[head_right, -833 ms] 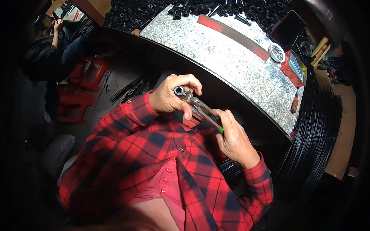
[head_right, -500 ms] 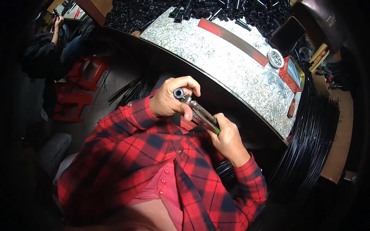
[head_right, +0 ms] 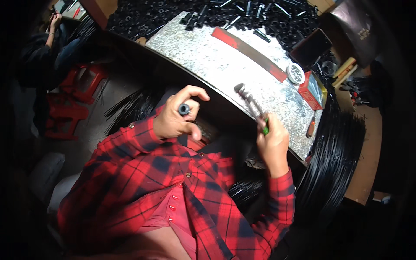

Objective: The person is assembling electrical cable harnesses by inserting a bundle of wires into a connector and securing them with pliers.

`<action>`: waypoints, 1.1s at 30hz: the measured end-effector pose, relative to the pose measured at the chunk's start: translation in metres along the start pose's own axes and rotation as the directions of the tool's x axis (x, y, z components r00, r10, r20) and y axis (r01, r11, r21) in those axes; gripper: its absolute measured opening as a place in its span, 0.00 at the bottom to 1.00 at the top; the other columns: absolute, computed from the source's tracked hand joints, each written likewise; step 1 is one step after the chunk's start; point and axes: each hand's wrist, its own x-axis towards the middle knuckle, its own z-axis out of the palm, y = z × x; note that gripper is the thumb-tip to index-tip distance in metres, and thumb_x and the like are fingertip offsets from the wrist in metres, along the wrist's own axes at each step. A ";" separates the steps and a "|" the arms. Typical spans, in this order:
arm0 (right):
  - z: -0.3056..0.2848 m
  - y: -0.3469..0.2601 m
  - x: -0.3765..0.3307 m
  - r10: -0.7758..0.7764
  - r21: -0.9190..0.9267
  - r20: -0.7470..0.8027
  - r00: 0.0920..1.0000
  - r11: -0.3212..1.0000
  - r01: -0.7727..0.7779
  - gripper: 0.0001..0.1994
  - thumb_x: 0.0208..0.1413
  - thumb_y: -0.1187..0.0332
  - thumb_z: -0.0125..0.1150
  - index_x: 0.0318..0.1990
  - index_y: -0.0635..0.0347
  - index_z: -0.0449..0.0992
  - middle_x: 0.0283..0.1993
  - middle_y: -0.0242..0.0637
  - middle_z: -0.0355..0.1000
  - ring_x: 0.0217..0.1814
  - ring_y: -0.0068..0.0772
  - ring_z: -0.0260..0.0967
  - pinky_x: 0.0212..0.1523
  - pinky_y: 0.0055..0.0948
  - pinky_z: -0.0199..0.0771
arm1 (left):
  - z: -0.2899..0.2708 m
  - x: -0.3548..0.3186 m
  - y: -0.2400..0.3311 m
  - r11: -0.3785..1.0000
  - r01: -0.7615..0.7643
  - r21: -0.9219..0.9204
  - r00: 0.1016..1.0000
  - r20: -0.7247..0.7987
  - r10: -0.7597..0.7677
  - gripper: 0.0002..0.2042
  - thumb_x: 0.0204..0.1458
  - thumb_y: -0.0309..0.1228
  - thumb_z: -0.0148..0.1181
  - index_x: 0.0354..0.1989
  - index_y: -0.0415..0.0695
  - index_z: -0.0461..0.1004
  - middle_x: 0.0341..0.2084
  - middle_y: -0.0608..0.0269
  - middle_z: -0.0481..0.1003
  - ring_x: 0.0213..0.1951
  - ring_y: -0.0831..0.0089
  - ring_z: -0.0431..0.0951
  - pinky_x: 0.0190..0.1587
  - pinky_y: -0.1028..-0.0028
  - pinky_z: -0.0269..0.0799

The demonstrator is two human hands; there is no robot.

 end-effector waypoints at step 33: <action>0.000 0.132 0.166 0.349 -0.637 0.180 0.920 0.754 -0.161 0.11 0.46 0.72 0.49 0.33 0.66 0.77 0.37 0.55 0.72 0.42 0.52 0.71 0.44 0.42 0.71 | -0.014 -0.003 0.000 0.987 0.113 -0.111 0.987 0.130 -0.098 0.43 0.24 0.48 0.71 0.48 0.40 0.55 0.10 0.80 0.51 0.15 0.91 0.52 0.20 0.87 0.47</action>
